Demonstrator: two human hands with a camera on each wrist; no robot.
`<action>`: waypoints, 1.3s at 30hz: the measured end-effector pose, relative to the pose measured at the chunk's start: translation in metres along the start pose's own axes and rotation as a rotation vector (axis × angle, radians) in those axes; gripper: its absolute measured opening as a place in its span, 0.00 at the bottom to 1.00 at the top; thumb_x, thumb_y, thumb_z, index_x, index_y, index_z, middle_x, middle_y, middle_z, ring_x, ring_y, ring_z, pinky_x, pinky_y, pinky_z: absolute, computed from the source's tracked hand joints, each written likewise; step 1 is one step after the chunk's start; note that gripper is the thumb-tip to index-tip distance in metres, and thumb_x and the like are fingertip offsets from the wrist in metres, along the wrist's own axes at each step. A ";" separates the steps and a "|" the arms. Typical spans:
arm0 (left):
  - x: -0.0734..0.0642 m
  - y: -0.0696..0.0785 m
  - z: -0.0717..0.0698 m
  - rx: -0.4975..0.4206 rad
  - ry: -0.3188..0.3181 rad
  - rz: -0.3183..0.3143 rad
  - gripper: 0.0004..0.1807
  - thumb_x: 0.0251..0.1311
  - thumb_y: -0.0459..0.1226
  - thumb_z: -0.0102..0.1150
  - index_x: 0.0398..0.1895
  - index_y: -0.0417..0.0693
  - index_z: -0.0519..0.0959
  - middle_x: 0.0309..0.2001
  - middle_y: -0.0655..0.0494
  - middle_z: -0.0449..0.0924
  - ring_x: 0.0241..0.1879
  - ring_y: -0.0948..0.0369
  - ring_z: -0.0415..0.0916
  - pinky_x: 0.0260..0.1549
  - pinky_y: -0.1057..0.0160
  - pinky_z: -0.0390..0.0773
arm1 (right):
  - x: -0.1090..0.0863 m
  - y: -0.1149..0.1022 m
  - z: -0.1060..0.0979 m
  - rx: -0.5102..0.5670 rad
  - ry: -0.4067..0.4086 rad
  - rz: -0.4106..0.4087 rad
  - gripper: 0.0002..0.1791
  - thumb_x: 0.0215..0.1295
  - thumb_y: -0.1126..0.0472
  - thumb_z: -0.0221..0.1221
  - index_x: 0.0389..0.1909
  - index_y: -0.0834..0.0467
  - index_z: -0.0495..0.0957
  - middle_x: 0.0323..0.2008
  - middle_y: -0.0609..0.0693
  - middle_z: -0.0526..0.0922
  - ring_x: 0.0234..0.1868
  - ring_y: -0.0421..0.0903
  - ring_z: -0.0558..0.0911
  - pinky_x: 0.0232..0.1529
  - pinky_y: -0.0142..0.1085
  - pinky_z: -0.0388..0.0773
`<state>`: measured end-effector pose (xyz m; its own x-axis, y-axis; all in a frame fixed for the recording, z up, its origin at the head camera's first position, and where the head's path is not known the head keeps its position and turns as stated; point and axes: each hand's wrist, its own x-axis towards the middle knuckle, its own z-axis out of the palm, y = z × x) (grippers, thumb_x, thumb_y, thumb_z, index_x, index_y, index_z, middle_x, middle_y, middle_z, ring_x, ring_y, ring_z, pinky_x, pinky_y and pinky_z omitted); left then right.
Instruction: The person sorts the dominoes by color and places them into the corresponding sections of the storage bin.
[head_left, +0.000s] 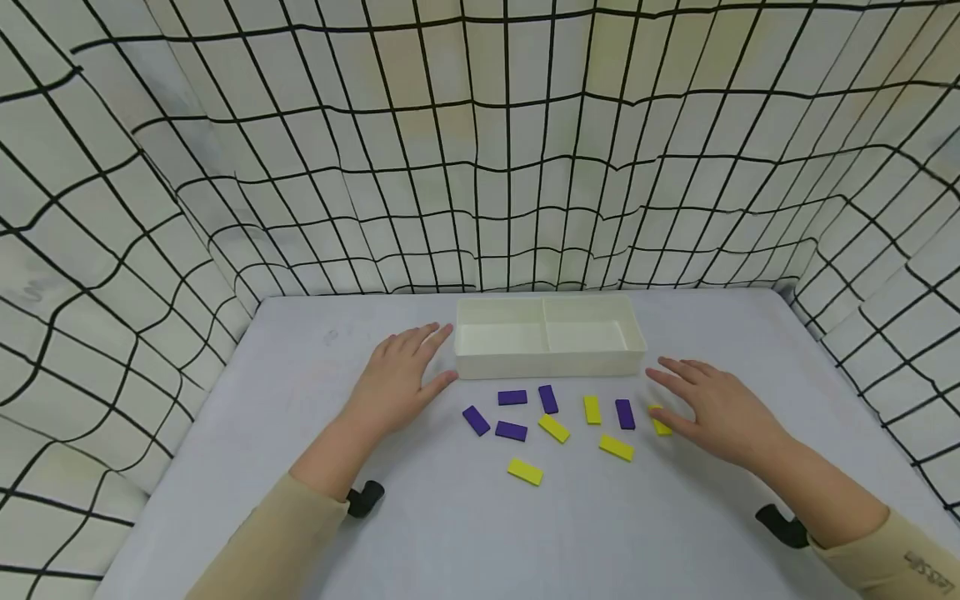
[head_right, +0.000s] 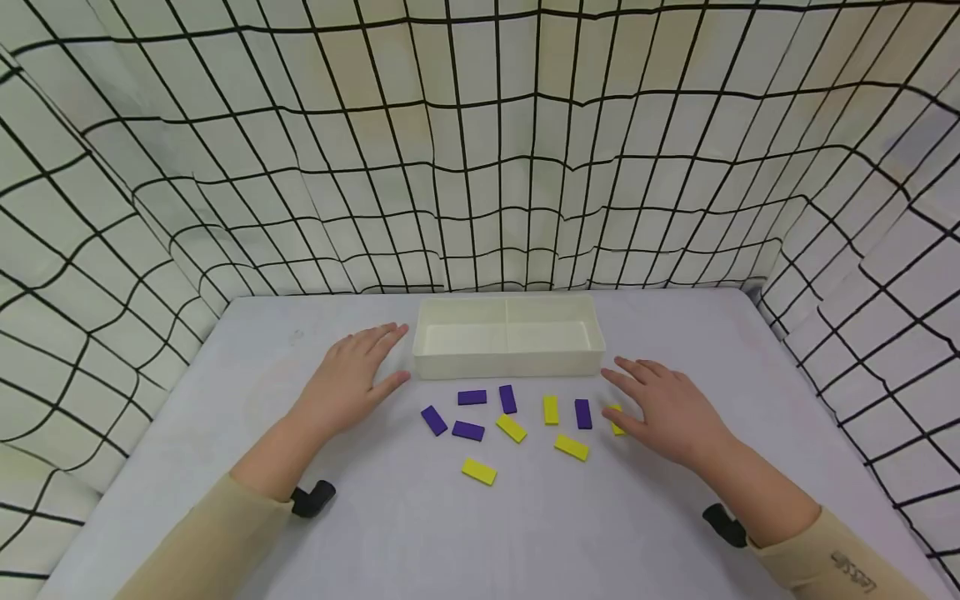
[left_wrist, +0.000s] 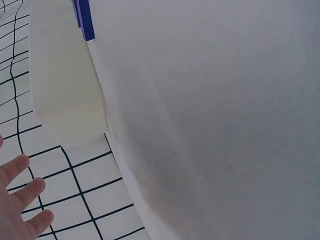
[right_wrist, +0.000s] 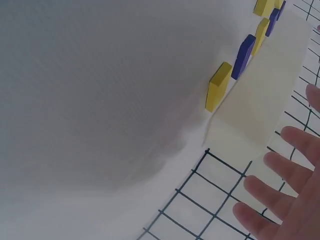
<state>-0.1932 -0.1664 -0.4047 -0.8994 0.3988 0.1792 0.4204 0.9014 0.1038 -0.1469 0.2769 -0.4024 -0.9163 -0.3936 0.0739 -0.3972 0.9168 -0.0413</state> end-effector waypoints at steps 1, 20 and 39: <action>0.001 0.000 0.000 -0.020 -0.005 -0.009 0.41 0.70 0.64 0.42 0.80 0.58 0.49 0.75 0.50 0.57 0.72 0.47 0.55 0.67 0.40 0.54 | 0.000 0.000 0.000 0.010 -0.004 0.006 0.35 0.64 0.41 0.62 0.69 0.52 0.70 0.69 0.59 0.69 0.67 0.64 0.68 0.60 0.63 0.65; 0.032 -0.017 0.010 -0.226 -0.132 -0.133 0.39 0.71 0.61 0.44 0.79 0.59 0.51 0.73 0.49 0.62 0.72 0.47 0.58 0.66 0.43 0.59 | 0.002 0.001 0.015 0.091 -0.136 0.142 0.28 0.66 0.43 0.60 0.62 0.54 0.78 0.53 0.59 0.81 0.53 0.60 0.80 0.46 0.56 0.78; 0.050 -0.020 0.025 -0.390 -0.242 -0.164 0.39 0.70 0.62 0.44 0.79 0.63 0.50 0.71 0.57 0.65 0.66 0.52 0.68 0.62 0.42 0.65 | 0.005 0.004 0.024 0.116 -0.216 0.143 0.28 0.63 0.45 0.64 0.60 0.57 0.79 0.45 0.53 0.83 0.44 0.51 0.82 0.43 0.50 0.80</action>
<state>-0.2492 -0.1599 -0.4224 -0.9401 0.3264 -0.0982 0.2430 0.8437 0.4786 -0.1539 0.2768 -0.4259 -0.9482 -0.2773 -0.1548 -0.2548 0.9552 -0.1503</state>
